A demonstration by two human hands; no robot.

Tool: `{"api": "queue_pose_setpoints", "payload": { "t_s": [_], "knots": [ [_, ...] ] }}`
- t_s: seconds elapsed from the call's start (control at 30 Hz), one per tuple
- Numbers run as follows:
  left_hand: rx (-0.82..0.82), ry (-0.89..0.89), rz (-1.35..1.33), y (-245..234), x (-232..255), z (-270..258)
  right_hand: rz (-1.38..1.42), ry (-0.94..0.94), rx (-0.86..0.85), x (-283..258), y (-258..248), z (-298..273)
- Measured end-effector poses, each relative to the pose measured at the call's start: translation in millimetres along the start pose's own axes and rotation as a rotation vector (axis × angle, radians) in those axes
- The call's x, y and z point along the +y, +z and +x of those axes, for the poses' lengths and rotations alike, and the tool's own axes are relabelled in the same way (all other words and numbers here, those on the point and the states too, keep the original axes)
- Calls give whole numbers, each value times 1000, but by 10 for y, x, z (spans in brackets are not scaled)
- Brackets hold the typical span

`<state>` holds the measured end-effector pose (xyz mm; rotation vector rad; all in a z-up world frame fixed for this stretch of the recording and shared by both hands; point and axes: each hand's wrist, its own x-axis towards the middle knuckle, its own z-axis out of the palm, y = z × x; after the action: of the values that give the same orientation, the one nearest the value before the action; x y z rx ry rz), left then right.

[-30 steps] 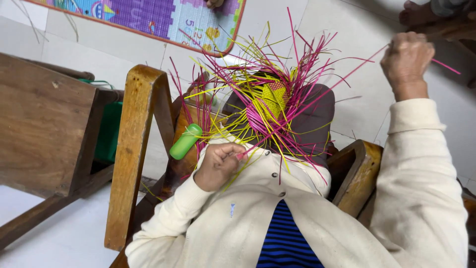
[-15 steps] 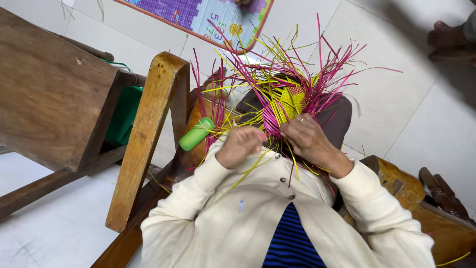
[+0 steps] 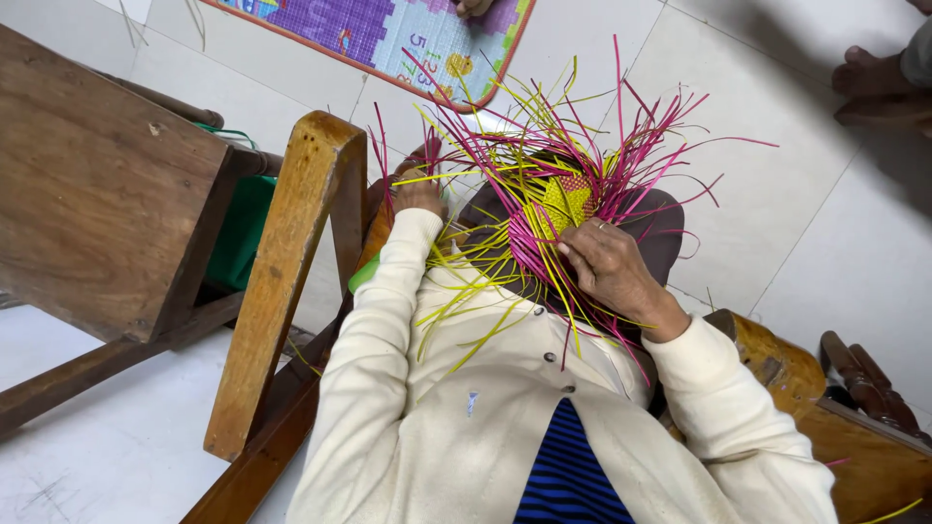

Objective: Weaving a colorful basket using plastic strips

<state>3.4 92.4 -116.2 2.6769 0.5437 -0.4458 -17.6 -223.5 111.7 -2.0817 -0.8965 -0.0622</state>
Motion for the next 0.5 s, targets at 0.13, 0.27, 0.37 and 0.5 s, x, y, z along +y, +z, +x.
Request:
{"api": "queue_pose_setpoints", "payload": {
  "t_s": [0.13, 0.27, 0.37, 0.5],
  "knots": [
    [86, 22, -2, 162, -57, 97, 5, -5, 6, -49, -63, 56],
    [38, -115, -52, 49, -147, -131, 5, 3, -6, -42, -64, 48],
    [6, -143, -78, -189, -152, -413, 3, -1, -8, -36, -60, 41],
    [-89, -230, -93, -372, -189, -668, 3, 9, -26, -38, -71, 38]
  ]
}}
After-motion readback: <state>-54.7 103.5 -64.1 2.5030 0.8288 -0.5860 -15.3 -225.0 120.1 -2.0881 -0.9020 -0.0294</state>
